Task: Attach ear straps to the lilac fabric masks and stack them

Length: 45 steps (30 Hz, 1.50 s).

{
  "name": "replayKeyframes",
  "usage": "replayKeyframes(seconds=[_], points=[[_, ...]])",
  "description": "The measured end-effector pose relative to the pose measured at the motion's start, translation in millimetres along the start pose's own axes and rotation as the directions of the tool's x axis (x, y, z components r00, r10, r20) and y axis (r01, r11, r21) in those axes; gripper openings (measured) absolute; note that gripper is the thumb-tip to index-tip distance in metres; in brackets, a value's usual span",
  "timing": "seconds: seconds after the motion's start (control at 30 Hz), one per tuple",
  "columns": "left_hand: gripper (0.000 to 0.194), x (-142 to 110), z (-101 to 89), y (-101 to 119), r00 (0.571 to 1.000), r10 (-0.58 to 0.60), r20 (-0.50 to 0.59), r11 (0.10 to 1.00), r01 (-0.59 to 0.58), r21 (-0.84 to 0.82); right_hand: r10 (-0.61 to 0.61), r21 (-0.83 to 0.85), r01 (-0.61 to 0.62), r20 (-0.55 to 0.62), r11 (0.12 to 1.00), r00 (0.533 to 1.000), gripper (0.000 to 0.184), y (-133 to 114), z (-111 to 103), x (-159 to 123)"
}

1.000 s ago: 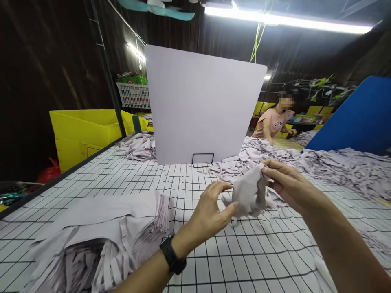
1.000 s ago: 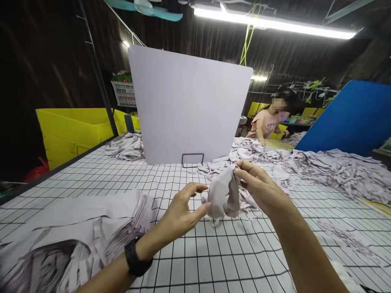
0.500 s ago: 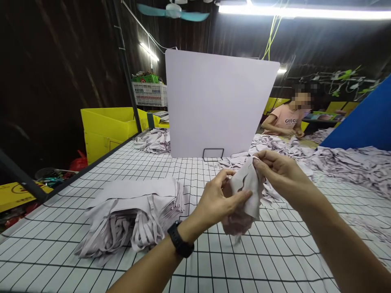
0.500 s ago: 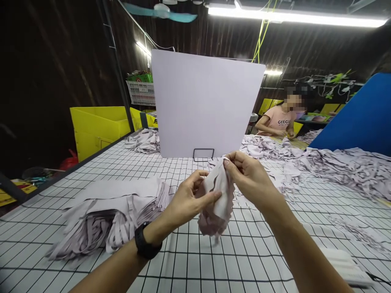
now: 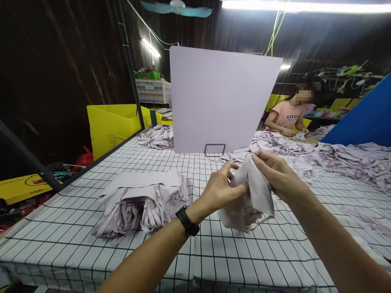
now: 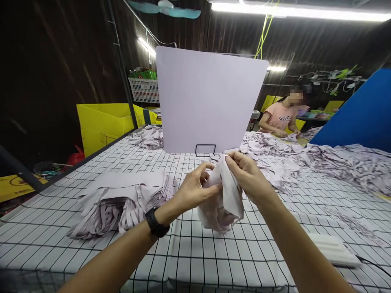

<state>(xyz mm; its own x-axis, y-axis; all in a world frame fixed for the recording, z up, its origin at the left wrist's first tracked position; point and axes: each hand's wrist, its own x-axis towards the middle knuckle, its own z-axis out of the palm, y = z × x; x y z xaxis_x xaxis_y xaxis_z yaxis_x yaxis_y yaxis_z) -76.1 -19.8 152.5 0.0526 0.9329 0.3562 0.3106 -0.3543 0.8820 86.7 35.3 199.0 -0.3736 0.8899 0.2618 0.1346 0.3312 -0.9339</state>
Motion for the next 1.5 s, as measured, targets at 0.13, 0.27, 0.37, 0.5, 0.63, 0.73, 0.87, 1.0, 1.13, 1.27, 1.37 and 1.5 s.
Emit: replayKeyframes(seconds=[0.13, 0.27, 0.37, 0.5, 0.63, 0.73, 0.87, 1.0, 1.13, 1.27, 1.37, 1.5], points=[[0.011, 4, -3.0, -11, 0.986, 0.022, -0.166, 0.983, 0.009, 0.181, -0.208, -0.323, 0.181, -0.05, 0.929, 0.977, 0.042, 10, -6, -7], [0.016, 5, -19.2, -20, 0.954, 0.068, -0.293, 0.933, 0.043, 0.357, -0.033, -0.471, 0.129, 0.207, 0.873, 0.978, 0.037, 29, -20, -14], [0.019, -1, -24.6, -21, 0.938, 0.213, -0.273, 0.889, -0.07, 0.453, -0.081, -0.718, 0.094, 0.052, 0.69, 0.995, 0.012, 48, -24, -17], [0.02, -31, -15.4, -29, 0.945, 0.327, -0.018, 0.763, -0.253, 0.594, -0.254, -0.833, 0.016, -0.15, 0.554, 0.955, 0.029, 85, -21, -37], [0.009, -85, -6.7, -51, 0.903, 0.107, 0.416, 0.746, -0.349, 0.567, 0.105, -0.795, -0.029, 0.044, 0.606, 0.994, 0.019, 128, -27, -91], [0.009, -115, -6.5, -66, 0.869, -0.06, 0.492, 0.887, -0.18, 0.425, 0.292, -0.664, -0.104, 0.178, 0.74, 0.939, 0.022, 141, -38, -126], [0.019, -111, -3.6, -80, 0.951, -0.166, 0.261, 0.905, 0.042, 0.424, 0.271, -0.601, -0.16, 0.097, 0.783, 0.958, 0.035, 138, -39, -125], [0.023, -82, 4.9, -93, 0.944, -0.311, 0.111, 0.788, 0.191, 0.585, 0.076, -0.62, 0.008, 0.11, 0.785, 0.991, 0.032, 141, -5, -84], [0.03, -66, 9.3, -103, 0.893, -0.434, 0.117, 0.741, 0.28, 0.61, 0.009, -0.627, 0.264, 0.398, 0.733, 0.918, 0.03, 151, 42, -47], [0.016, -64, 6.6, -105, 0.882, -0.456, 0.122, 0.751, 0.307, 0.585, 0.029, -0.601, 0.311, 0.487, 0.737, 0.873, 0.012, 150, 61, -34], [0.015, -61, 0.0, -97, 0.903, -0.412, 0.126, 0.795, 0.288, 0.534, 0.023, -0.565, 0.317, 0.513, 0.762, 0.858, 0.011, 137, 52, -34], [0.01, -46, -14.7, -75, 0.942, -0.258, 0.213, 0.941, 0.195, 0.276, 0.015, -0.418, 0.23, 0.506, 0.879, 0.863, 0.023, 106, 27, -36]])
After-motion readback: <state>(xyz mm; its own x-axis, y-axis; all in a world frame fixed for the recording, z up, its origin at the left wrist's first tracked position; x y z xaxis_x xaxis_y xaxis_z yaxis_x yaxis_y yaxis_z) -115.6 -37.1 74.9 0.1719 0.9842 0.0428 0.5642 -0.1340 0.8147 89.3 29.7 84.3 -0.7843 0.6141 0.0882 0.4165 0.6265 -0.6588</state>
